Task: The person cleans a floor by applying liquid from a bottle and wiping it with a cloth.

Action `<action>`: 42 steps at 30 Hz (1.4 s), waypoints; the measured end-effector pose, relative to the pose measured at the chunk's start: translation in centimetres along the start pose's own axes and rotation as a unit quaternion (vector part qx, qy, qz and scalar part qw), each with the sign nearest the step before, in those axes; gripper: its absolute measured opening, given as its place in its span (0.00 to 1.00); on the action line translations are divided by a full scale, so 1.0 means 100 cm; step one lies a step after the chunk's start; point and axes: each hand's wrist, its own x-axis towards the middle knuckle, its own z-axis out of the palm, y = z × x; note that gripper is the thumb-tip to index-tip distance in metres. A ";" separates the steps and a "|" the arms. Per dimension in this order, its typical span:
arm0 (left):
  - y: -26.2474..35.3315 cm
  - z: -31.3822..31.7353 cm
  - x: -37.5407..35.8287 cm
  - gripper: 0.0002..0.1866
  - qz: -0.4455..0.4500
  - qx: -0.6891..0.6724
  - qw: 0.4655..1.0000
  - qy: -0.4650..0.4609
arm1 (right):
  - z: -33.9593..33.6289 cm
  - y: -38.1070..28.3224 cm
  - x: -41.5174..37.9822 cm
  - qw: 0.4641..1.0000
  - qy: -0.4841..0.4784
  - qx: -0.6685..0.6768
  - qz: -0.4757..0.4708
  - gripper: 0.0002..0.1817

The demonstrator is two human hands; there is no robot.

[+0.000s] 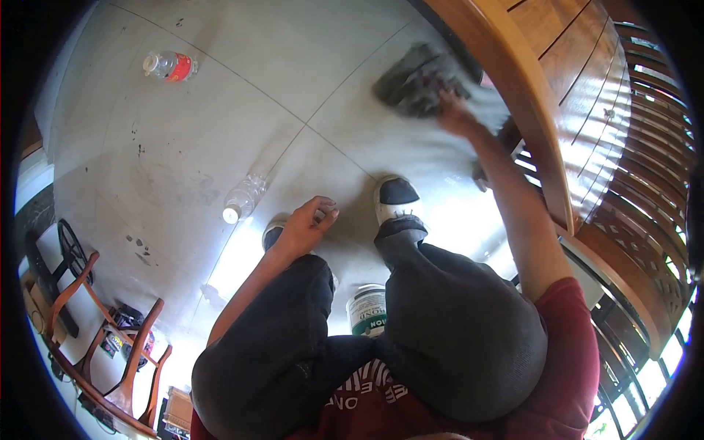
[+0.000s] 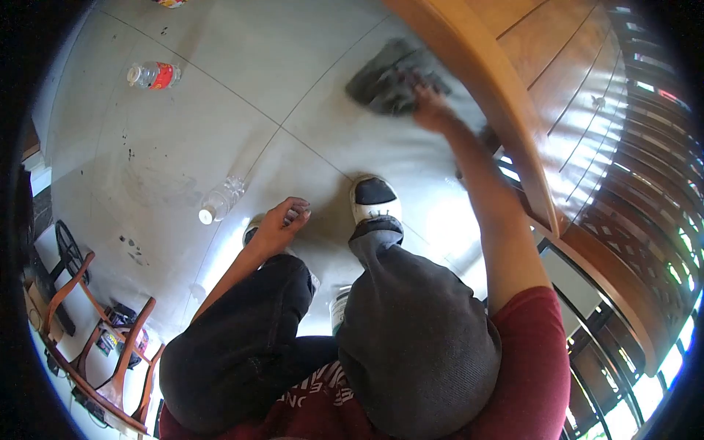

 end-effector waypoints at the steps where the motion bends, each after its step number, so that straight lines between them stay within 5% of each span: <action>1: -0.001 -0.003 -0.001 0.18 0.006 0.005 1.000 0.001 | -0.025 0.000 0.008 0.998 0.009 0.055 0.035 0.49; 4: 0.001 -0.010 -0.005 0.17 -0.021 -0.010 1.000 -0.002 | 0.002 0.021 0.051 0.985 0.168 0.020 0.028 0.49; 7: 0.004 -0.009 -0.004 0.17 -0.034 -0.021 0.999 0.000 | 0.025 -0.034 0.032 0.947 0.178 0.213 0.161 0.50; 10: 0.001 -0.008 -0.004 0.17 -0.017 -0.012 1.000 -0.004 | 0.054 -0.066 -0.049 0.984 0.077 0.146 -0.074 0.53; 12: 0.003 -0.004 -0.002 0.17 -0.008 -0.010 1.000 -0.004 | 0.007 -0.064 -0.063 0.965 -0.122 -0.176 -0.152 0.49; 14: 0.006 -0.005 -0.003 0.17 -0.011 -0.003 1.000 -0.005 | 0.039 0.013 -0.015 0.995 0.012 -0.046 -0.093 0.45; 16: 0.008 -0.007 -0.007 0.17 -0.033 -0.008 0.999 -0.015 | -0.012 0.016 0.008 0.991 0.122 0.051 -0.004 0.43; 19: 0.009 -0.017 -0.011 0.17 -0.054 -0.001 0.999 -0.008 | 0.003 0.010 0.036 0.971 0.229 0.063 0.021 0.43; 20: 0.010 -0.015 -0.010 0.17 -0.057 -0.006 0.998 0.000 | 0.007 0.003 0.041 0.962 0.147 0.203 0.109 0.44; 22: 0.000 -0.006 -0.010 0.17 -0.026 -0.019 0.999 0.012 | 0.007 -0.053 -0.007 0.954 0.063 0.275 0.105 0.45; 24: 0.001 -0.009 -0.002 0.18 -0.001 -0.012 1.000 0.011 | 0.019 -0.082 -0.055 0.983 0.082 0.141 -0.086 0.46; 27: 0.008 -0.008 -0.001 0.17 -0.003 0.001 1.000 -0.006 | -0.003 -0.036 -0.025 0.968 -0.057 -0.171 -0.174 0.48; 28: 0.011 -0.011 0.000 0.16 -0.010 0.002 1.000 -0.013 | 0.025 0.006 0.007 0.983 0.000 -0.042 -0.177 0.52; 30: 0.012 -0.011 -0.003 0.16 -0.013 -0.002 1.000 -0.011 | -0.019 -0.009 0.012 0.991 0.085 0.011 -0.104 0.50; 33: 0.011 -0.012 -0.009 0.18 -0.004 -0.013 1.000 0.008 | -0.002 -0.020 0.035 0.988 0.151 0.008 -0.020 0.47; 35: 0.009 -0.013 -0.011 0.18 -0.009 -0.022 1.000 0.014 | 0.064 -0.042 0.036 0.973 0.207 0.105 -0.005 0.46; 38: 0.010 -0.017 -0.017 0.15 -0.012 -0.039 0.999 0.002 | 0.024 -0.079 -0.042 0.991 0.002 -0.012 -0.133 0.45; 39: 0.010 -0.023 -0.014 0.14 -0.011 -0.027 0.999 -0.015 | 0.007 -0.063 -0.039 0.986 -0.045 0.051 -0.150 0.46; 42: 0.003 -0.037 -0.026 0.14 -0.045 0.009 0.996 -0.080 | -0.028 -0.013 -0.010 0.978 -0.084 -0.035 -0.186 0.47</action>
